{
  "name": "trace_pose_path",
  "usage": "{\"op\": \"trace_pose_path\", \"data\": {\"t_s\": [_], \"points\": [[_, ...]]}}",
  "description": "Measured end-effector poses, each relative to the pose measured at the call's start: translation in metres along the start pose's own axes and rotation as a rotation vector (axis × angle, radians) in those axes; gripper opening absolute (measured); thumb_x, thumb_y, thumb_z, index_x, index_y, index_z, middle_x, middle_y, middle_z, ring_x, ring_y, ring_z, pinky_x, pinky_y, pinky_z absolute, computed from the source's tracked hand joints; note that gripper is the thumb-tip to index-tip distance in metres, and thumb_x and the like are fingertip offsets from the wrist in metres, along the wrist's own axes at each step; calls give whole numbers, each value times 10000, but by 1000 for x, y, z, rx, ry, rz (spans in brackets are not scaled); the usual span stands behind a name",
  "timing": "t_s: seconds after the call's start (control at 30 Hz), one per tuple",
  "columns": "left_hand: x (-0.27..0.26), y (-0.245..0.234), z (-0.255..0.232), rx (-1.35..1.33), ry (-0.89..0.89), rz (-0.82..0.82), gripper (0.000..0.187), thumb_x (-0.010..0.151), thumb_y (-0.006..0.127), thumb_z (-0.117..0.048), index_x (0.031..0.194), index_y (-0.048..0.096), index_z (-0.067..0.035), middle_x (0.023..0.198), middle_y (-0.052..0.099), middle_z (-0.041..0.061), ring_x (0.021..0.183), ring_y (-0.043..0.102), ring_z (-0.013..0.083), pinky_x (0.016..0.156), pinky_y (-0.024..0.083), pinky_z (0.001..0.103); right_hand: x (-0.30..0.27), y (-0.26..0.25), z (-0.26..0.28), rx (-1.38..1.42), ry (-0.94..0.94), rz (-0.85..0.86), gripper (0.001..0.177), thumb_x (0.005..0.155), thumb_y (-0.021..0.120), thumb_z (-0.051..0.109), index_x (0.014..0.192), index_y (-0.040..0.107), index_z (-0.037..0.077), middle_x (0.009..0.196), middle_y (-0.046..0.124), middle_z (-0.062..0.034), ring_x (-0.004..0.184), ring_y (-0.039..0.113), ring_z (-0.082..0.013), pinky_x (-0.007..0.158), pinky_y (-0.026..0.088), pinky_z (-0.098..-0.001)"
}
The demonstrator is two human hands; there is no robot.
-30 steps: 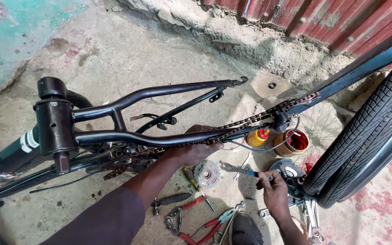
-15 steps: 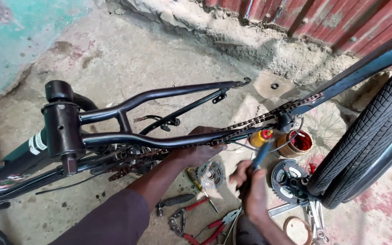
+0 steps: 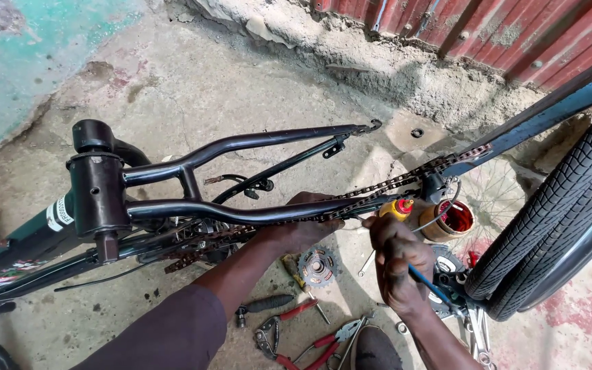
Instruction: The person repairs a bicycle chain by using pliers to connect the links. They then apply lubricant from a yellow bottle to the chain and the front derailleur mechanism.
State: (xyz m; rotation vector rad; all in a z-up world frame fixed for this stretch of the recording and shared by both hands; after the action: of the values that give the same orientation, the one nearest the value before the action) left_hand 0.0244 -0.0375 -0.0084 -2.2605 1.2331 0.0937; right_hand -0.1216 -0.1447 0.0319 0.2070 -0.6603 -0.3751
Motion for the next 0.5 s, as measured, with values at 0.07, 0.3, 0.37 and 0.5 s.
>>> {"op": "trace_pose_path", "data": {"t_s": [0.07,0.3,0.37,0.5], "points": [[-1,0,0,33,-5,-5,248,880,779,-197,1110,743,-111,893,740,15,698,645,136,648,550,297,3,-3,-1,-153,-53,169,506,941,598,471,572,414,178,662,396,24,750,436,-179,912,458,-432],[-1,-1,-2,107,51,-24,279,876,757,-234,1144,754,-153,963,778,10,727,678,144,701,593,307,15,18,16,-408,-229,540,622,1030,470,397,483,382,113,524,349,-18,578,438,-230,833,486,-407],[0,0,-2,99,72,-28,248,876,755,-207,1116,755,-144,931,773,-3,705,661,124,681,589,293,14,20,15,-393,-229,550,633,1035,467,407,480,382,113,508,346,-19,566,418,-230,831,479,-413],[1,-1,1,119,53,-22,216,880,754,-221,1078,757,-137,908,767,-6,699,689,125,689,627,273,11,21,12,-396,-254,560,628,1022,470,398,475,426,92,501,385,-39,562,442,-245,833,480,-442]]}}
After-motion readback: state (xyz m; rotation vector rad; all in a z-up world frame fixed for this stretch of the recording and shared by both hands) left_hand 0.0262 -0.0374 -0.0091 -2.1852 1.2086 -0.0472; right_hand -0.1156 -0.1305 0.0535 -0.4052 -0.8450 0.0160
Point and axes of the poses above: each hand's wrist, its own x-axis towards the middle knuckle, its own y-axis out of the palm, z = x × y, the point moved 4 cm from there along x, towards the middle knuckle
